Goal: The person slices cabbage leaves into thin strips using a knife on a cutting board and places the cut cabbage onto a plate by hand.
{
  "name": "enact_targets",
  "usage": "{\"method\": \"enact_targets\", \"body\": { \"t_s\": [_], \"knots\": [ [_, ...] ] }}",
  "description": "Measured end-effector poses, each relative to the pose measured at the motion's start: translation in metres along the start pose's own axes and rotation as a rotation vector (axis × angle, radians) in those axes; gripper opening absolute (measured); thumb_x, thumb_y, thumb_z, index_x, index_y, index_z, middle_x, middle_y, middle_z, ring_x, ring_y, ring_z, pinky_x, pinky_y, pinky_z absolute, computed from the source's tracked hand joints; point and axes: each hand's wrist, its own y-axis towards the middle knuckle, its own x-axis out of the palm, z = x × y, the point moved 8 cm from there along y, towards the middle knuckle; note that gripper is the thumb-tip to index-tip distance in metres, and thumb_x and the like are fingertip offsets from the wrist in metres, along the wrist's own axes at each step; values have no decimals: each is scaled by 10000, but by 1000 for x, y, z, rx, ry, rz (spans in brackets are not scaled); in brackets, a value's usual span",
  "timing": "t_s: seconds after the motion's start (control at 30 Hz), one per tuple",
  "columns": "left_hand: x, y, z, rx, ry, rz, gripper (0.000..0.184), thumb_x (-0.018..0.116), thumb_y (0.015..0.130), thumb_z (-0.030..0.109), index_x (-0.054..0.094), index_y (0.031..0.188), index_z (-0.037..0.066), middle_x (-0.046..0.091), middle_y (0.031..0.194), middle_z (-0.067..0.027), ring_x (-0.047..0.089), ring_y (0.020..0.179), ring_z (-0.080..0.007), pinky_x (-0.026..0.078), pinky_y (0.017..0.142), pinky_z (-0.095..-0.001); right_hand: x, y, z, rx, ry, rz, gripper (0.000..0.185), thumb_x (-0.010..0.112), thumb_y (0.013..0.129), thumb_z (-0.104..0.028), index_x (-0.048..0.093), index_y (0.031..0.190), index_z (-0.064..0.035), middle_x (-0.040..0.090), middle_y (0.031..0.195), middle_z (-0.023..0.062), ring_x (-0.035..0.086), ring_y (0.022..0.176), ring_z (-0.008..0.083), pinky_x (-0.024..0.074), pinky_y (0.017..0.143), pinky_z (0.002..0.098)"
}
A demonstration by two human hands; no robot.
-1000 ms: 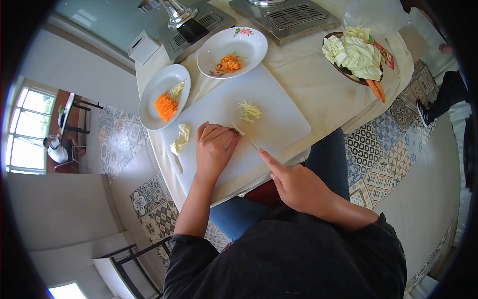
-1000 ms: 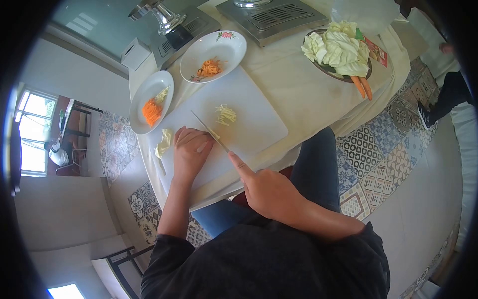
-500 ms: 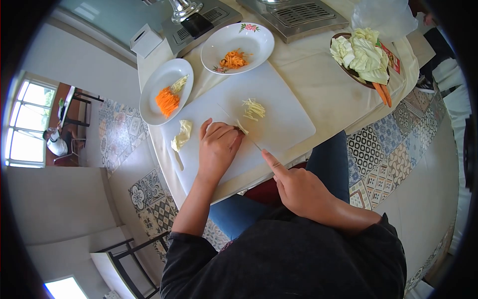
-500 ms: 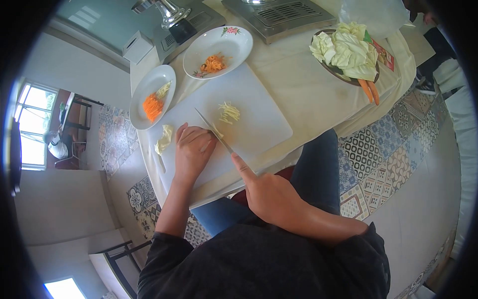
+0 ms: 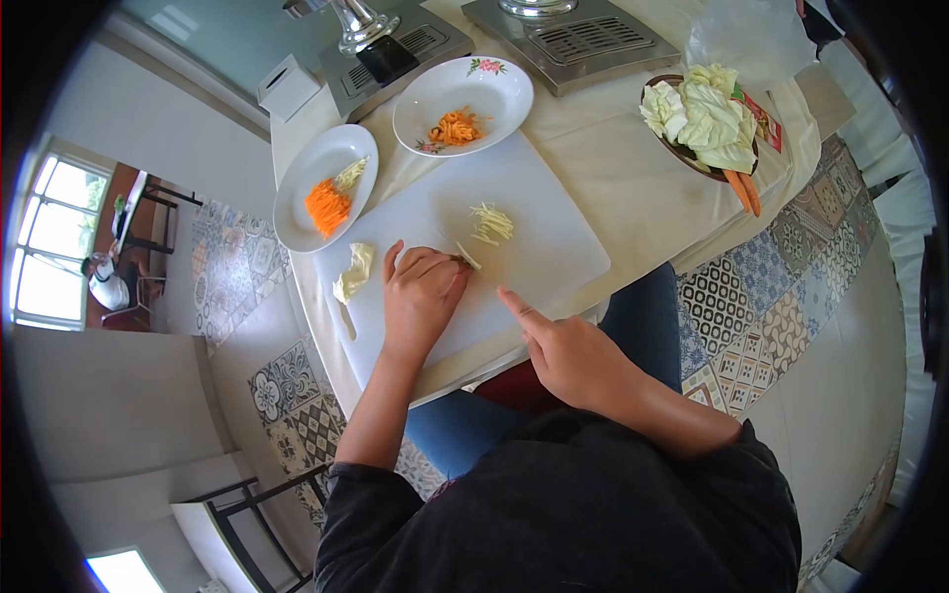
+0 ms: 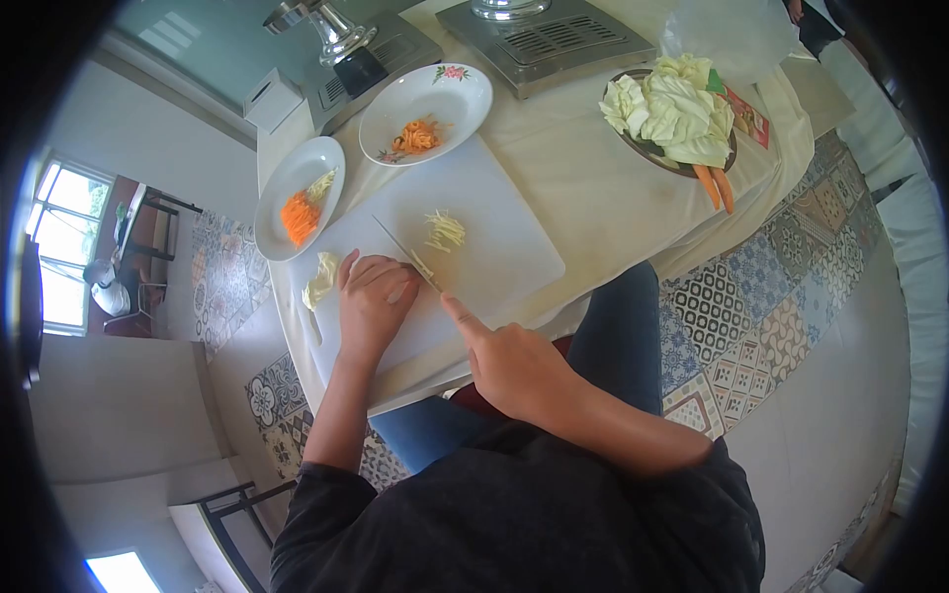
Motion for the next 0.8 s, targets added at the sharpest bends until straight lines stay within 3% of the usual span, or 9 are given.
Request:
{"method": "enact_targets", "body": {
  "t_s": [0.53, 0.8],
  "knots": [
    [1, -13, -3, -197, -39, 89, 75, 765, 804, 164, 733, 867, 137, 732, 919, 35, 659, 965, -180, 389, 1090, -524, -36, -62, -2, 60, -105, -160, 629, 542, 966, -113, 338, 1561, -97, 635, 664, 231, 634, 617, 419, 491, 618, 535],
    [6, -21, 10, -298, -23, 150, 101, 750, 820, 168, 734, 916, 143, 730, 982, 6, 651, 1017, -219, 399, 1061, -518, -46, -49, 13, -11, -82, 0, 581, 564, 962, -134, 439, 1524, -211, 627, 693, 206, 640, 668, 406, 478, 641, 511]
  ]
}}
